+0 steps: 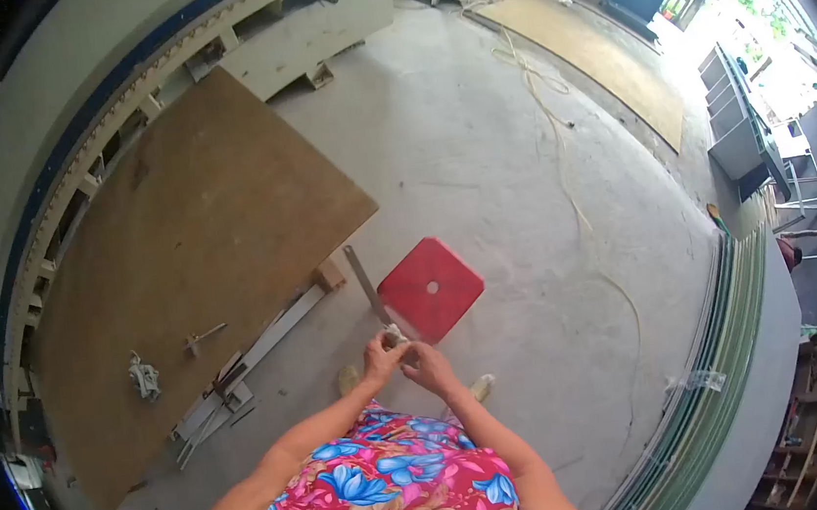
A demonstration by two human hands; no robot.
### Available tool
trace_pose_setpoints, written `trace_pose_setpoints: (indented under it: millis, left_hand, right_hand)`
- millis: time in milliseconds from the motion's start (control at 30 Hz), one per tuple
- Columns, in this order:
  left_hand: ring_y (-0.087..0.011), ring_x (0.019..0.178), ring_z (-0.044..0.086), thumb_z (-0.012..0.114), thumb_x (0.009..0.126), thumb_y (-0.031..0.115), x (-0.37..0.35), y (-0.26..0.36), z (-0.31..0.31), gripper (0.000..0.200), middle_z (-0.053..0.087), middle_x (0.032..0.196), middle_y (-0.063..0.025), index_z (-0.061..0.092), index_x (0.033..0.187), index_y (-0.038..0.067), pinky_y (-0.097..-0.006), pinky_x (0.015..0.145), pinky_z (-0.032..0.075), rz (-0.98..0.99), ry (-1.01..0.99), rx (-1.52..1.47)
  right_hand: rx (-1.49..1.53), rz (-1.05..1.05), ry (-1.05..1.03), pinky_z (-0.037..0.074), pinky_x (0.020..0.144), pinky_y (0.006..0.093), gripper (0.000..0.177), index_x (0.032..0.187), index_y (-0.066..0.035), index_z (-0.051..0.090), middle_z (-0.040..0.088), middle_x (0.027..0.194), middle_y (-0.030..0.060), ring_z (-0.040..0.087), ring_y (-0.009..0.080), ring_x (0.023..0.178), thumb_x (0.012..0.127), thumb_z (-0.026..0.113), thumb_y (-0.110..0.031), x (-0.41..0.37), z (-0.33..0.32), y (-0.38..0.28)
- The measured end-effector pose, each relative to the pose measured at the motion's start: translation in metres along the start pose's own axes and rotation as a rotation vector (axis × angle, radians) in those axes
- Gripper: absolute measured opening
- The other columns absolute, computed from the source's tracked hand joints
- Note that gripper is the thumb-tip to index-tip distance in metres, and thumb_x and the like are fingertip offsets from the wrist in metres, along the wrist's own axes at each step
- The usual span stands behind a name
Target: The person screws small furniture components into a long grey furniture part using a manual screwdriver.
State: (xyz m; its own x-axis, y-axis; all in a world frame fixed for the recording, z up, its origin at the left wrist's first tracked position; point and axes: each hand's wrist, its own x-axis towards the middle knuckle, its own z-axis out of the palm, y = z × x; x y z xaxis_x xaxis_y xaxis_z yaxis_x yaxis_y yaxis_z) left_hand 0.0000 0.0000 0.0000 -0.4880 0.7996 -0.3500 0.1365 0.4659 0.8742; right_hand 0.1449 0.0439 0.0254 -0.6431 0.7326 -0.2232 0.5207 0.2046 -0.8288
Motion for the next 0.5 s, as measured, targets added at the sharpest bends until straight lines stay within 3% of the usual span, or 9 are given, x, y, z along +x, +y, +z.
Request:
trace_pose_setpoints:
  millis: [67,100,200,267,367,400,500]
  left_hand:
    - [-0.025,0.075,0.067,0.079,0.071,0.033,0.021,0.023,0.014,0.039,0.07,0.082,-0.0122,0.066,0.09,0.001,-0.037,0.069,0.053,0.045,-0.004,-0.073]
    - [-0.0241,0.075,0.067,0.079,0.071,0.033,-0.063,0.036,0.068,0.04,0.07,0.08,-0.0127,0.066,0.09,0.0,-0.0365,0.069,0.052,-0.051,-0.008,-0.037]
    - [-0.0219,0.074,0.067,0.077,0.072,0.036,-0.028,0.064,0.187,0.04,0.069,0.08,-0.014,0.067,0.088,0.001,-0.0359,0.07,0.052,0.116,-0.064,-0.019]
    - [-0.0221,0.074,0.067,0.076,0.074,0.038,-0.034,0.084,0.228,0.039,0.069,0.081,-0.0144,0.068,0.086,0.002,-0.0362,0.07,0.052,0.148,-0.153,-0.009]
    - [-0.0246,0.077,0.067,0.073,0.076,0.038,-0.022,0.121,0.253,0.037,0.069,0.083,-0.0145,0.069,0.085,0.003,-0.0375,0.072,0.051,0.145,-0.391,0.095]
    - [-0.0262,0.08,0.068,0.072,0.077,0.037,-0.015,0.115,0.265,0.036,0.069,0.083,-0.0146,0.069,0.086,0.003,-0.0377,0.072,0.051,0.225,-0.345,0.147]
    - [-0.0264,0.083,0.068,0.071,0.075,0.039,0.027,0.067,0.282,0.038,0.069,0.083,-0.0154,0.069,0.085,0.003,-0.0379,0.073,0.051,0.119,-0.277,0.154]
  right_hand:
    - [0.019,0.09,0.059,0.049,0.079,0.0416,0.042,0.11,-0.004,0.056,0.063,0.1,0.0214,0.063,0.0315,0.092,0.074,0.067,-0.021,0.023,-0.014,0.004]
    - [0.067,0.159,0.038,0.049,0.078,0.0423,0.039,0.108,-0.003,0.056,0.064,0.098,0.0217,0.063,0.0335,0.09,0.075,0.066,-0.021,-0.064,-0.038,0.036]
    - [0.089,0.143,0.245,0.051,0.074,0.0438,0.036,0.108,-0.002,0.056,0.065,0.09,0.0225,0.064,0.0394,0.086,0.078,0.064,-0.019,-0.061,-0.136,0.085]
    - [0.041,0.228,0.318,0.05,0.072,0.0451,0.033,0.106,-0.001,0.056,0.065,0.086,0.0238,0.064,0.0405,0.084,0.08,0.061,-0.02,-0.074,-0.161,0.113]
    - [0.113,0.393,0.378,0.048,0.069,0.0459,0.028,0.096,0.002,0.057,0.063,0.082,0.0245,0.062,0.0414,0.079,0.081,0.06,-0.021,-0.084,-0.2,0.164]
    - [0.063,0.391,0.435,0.048,0.069,0.0455,0.027,0.094,0.002,0.058,0.063,0.081,0.0242,0.062,0.041,0.077,0.081,0.06,-0.022,-0.088,-0.208,0.183]
    - [0.07,0.468,0.524,0.047,0.068,0.0448,0.028,0.088,0.002,0.058,0.062,0.077,0.0234,0.061,0.04,0.074,0.079,0.062,-0.025,-0.094,-0.239,0.213]
